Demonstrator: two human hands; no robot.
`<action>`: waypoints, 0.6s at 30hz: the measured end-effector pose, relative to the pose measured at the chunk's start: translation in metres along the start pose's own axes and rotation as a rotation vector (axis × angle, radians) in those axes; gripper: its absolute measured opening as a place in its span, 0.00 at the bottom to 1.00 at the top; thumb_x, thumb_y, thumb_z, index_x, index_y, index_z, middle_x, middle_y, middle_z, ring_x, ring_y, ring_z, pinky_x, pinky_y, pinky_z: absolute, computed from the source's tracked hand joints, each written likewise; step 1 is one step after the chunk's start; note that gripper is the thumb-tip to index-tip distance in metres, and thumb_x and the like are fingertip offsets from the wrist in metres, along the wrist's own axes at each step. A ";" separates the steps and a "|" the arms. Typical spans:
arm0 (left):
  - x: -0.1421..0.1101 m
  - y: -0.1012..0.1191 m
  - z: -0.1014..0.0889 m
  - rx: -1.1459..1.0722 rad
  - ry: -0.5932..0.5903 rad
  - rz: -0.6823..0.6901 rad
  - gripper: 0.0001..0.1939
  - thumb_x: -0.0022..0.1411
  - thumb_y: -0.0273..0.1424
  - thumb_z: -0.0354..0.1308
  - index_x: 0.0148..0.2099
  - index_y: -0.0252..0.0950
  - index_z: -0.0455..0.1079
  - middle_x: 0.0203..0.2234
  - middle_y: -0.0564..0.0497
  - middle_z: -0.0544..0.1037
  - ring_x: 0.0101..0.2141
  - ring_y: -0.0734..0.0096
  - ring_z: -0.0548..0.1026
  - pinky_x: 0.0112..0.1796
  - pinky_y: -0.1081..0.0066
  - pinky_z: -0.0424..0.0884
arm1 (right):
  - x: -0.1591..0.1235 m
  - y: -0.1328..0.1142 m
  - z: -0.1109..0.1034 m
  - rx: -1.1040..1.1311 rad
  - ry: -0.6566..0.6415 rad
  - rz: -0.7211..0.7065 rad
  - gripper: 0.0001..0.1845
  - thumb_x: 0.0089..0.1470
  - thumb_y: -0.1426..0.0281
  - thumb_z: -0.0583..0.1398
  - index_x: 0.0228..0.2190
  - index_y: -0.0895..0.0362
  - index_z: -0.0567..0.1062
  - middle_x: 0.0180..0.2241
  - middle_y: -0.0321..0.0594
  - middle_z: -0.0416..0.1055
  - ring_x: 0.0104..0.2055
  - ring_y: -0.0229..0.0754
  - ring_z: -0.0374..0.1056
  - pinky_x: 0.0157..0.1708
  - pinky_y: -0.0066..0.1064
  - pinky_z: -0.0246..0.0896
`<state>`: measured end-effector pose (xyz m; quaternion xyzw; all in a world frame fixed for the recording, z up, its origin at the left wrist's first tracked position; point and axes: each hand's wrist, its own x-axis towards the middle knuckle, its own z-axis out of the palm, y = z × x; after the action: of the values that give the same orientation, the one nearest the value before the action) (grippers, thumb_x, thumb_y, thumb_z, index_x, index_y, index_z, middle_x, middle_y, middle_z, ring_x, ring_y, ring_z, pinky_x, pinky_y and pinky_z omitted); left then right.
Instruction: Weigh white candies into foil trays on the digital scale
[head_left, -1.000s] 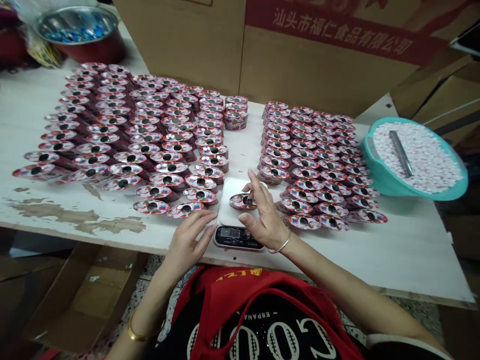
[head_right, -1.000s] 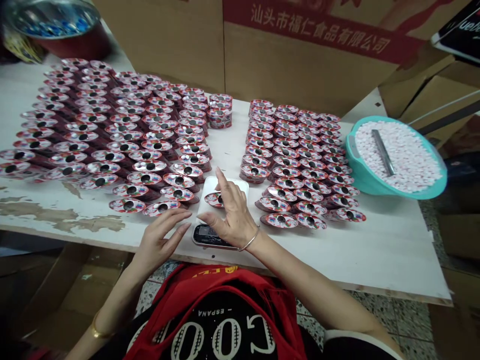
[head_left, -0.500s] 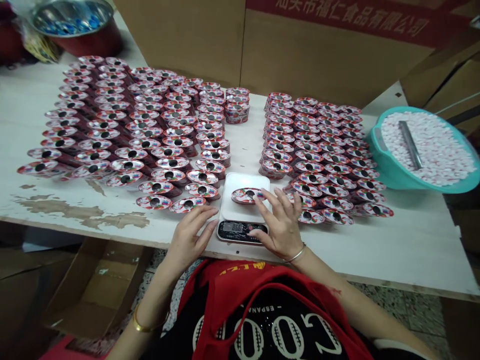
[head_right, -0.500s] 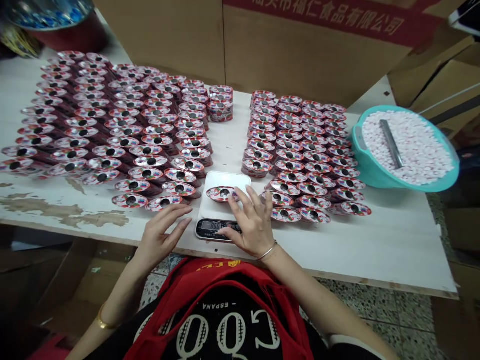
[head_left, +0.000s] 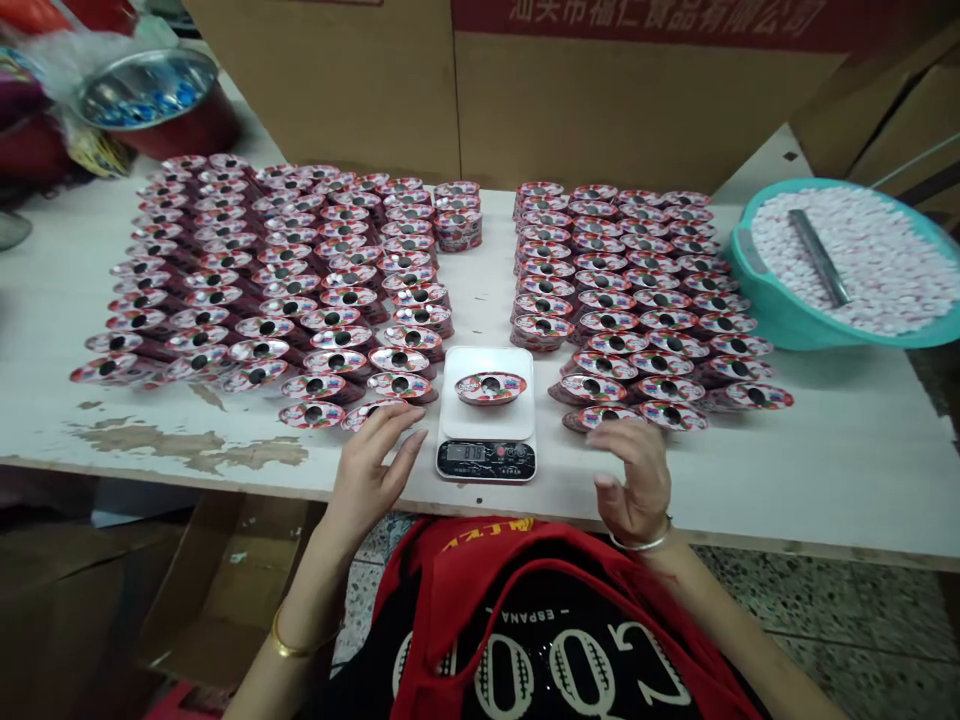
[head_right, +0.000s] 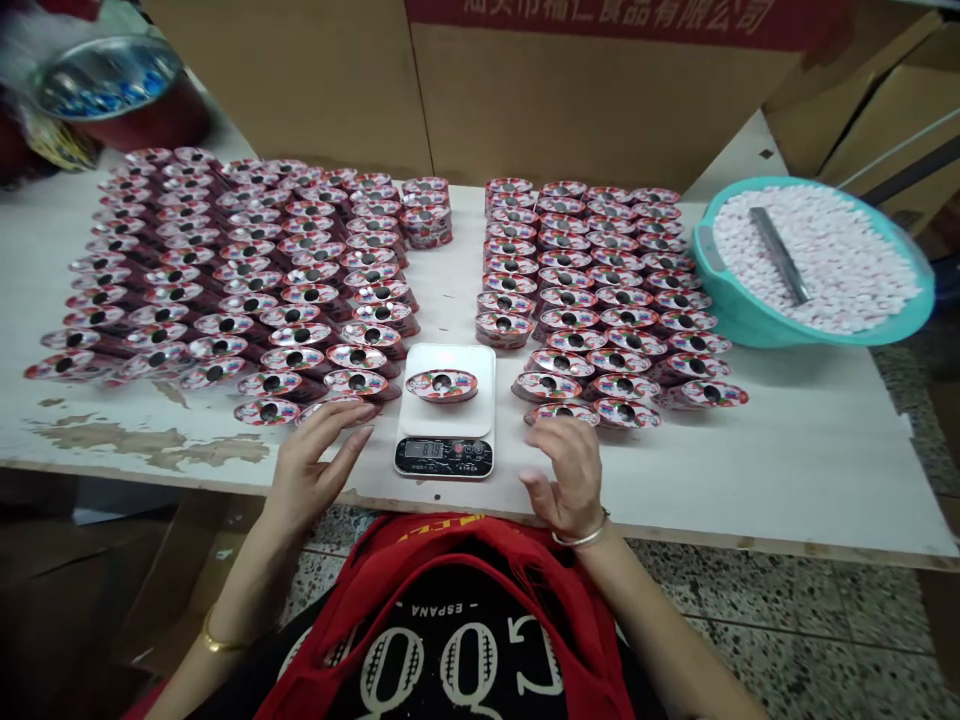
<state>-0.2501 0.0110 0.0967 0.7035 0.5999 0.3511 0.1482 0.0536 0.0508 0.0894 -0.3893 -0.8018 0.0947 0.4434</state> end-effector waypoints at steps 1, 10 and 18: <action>0.005 0.001 -0.001 0.001 -0.010 0.016 0.13 0.65 0.28 0.55 0.52 0.39 0.70 0.44 0.47 0.76 0.47 0.67 0.74 0.49 0.65 0.71 | -0.011 0.001 -0.003 0.049 -0.044 0.028 0.12 0.65 0.64 0.50 0.40 0.57 0.69 0.34 0.45 0.69 0.38 0.43 0.66 0.40 0.37 0.62; 0.068 0.012 0.004 0.143 -0.227 0.234 0.23 0.64 0.35 0.56 0.60 0.39 0.61 0.52 0.42 0.70 0.53 0.61 0.70 0.51 0.61 0.69 | -0.078 0.014 -0.002 0.128 -0.134 0.372 0.16 0.64 0.69 0.51 0.24 0.57 0.66 0.22 0.38 0.64 0.25 0.36 0.61 0.27 0.28 0.57; 0.152 0.006 0.033 0.365 -0.514 0.341 0.14 0.65 0.37 0.53 0.51 0.41 0.66 0.39 0.46 0.77 0.38 0.61 0.76 0.37 0.65 0.71 | -0.083 0.029 0.018 0.243 -0.047 0.551 0.24 0.64 0.57 0.52 0.20 0.57 0.66 0.19 0.37 0.64 0.22 0.35 0.63 0.24 0.23 0.60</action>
<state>-0.2181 0.1610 0.1253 0.8738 0.4698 0.0691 0.1054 0.0803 0.0149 0.0115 -0.5338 -0.6589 0.3155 0.4258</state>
